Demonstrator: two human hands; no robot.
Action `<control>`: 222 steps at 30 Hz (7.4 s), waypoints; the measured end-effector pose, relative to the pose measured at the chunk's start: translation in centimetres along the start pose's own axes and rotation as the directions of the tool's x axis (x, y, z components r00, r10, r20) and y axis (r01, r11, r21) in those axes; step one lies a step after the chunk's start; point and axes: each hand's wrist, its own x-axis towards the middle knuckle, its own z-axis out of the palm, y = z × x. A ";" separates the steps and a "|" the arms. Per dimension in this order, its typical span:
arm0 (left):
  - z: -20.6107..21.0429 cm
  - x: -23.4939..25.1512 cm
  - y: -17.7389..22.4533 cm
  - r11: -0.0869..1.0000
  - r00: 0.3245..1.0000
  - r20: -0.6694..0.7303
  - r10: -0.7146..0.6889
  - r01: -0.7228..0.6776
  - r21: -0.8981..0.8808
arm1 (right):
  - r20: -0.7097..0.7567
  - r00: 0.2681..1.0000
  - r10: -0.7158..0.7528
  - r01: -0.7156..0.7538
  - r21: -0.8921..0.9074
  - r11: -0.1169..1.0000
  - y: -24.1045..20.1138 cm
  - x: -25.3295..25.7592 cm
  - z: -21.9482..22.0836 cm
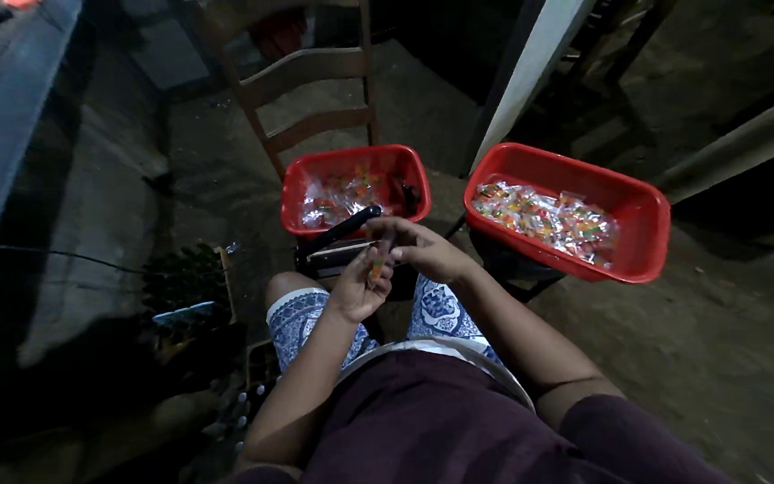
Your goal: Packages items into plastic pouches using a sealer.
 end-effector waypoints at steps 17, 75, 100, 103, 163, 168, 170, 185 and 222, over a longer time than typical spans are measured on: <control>-0.4 0.4 -1.4 0.605 0.792 -0.141 0.594 -0.325 0.727 | -0.413 0.904 -0.112 -0.019 -0.301 0.953 1.2 -0.8 2.4; -0.8 0.8 1.1 0.325 0.823 0.051 0.565 -0.279 0.904 | -0.450 0.893 0.009 -0.040 -0.058 0.998 2.2 -0.8 0.3; -2.9 2.0 0.2 0.559 0.869 -0.178 0.463 -0.130 0.819 | -0.453 0.889 0.068 -0.153 -0.154 0.976 4.8 0.1 -1.1; -4.9 2.1 -0.6 0.691 0.904 -0.242 0.354 -0.079 0.718 | -0.470 0.870 0.150 -0.181 -0.021 0.983 6.5 0.5 -1.1; -11.3 13.8 -2.8 0.974 0.506 -0.836 0.213 -0.038 0.225 | -0.309 0.916 0.256 -0.395 -0.808 0.438 15.5 9.6 -8.6; -11.3 13.9 -2.7 0.967 0.493 -0.840 0.227 -0.008 0.256 | -0.311 0.923 0.228 -0.381 -0.823 0.421 16.1 9.4 -8.6; -11.4 14.0 -2.7 0.963 0.493 -0.839 0.228 0.016 0.271 | -0.319 0.926 0.202 -0.376 -0.828 0.416 16.5 9.2 -8.6; -13.2 12.7 -2.9 0.961 0.535 -0.817 0.213 0.037 0.275 | -0.308 0.946 0.105 -0.324 -0.872 0.367 18.8 8.7 -9.1; -13.8 13.0 -2.4 0.876 0.623 -0.724 0.298 0.123 0.466 | -0.413 0.874 0.255 -0.482 -0.798 0.362 13.6 12.5 -7.2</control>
